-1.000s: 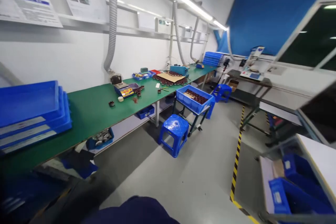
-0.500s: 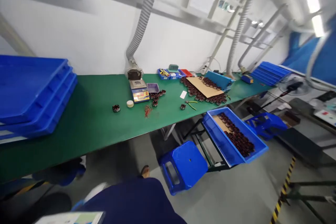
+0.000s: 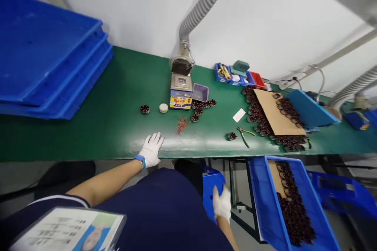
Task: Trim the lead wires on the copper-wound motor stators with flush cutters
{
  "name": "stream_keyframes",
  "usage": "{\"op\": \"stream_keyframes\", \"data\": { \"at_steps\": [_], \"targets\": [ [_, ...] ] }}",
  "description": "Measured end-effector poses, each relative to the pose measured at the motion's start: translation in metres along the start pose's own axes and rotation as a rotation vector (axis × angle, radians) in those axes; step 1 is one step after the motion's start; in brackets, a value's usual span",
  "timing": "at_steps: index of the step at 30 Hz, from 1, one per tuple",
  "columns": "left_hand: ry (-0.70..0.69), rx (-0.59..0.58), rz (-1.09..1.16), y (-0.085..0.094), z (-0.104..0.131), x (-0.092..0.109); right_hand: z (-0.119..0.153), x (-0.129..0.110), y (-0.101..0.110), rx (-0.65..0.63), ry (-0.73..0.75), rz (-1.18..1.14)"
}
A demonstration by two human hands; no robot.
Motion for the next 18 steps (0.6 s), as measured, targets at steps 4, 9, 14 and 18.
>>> {"op": "stream_keyframes", "data": {
  "at_steps": [4,9,14,18],
  "targets": [
    [0.015,-0.018,-0.001,-0.003,0.001,-0.001,-0.095,0.029,-0.016,0.130,-0.078,0.024],
    [0.041,-0.043,0.005,0.001,-0.003,0.001,-0.175,0.041,-0.028,-0.061,0.306,0.045],
    [0.173,-0.040,0.000,-0.001,-0.007,0.004,-0.184,0.075,-0.025,-0.115,0.840,0.080],
    [0.271,-0.088,-0.082,-0.009,-0.012,0.009,-0.189,0.096,-0.034,-0.045,1.014,0.041]
  ]
}}
Point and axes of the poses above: each hand's wrist, its own z-axis away from the middle knuckle, its own y-axis out of the back of the hand, x = y × z, the point moved 8 cm from there along -z, towards the middle knuckle, and after that the axes turned 15 degrees about -y, right-handed, at the moved point
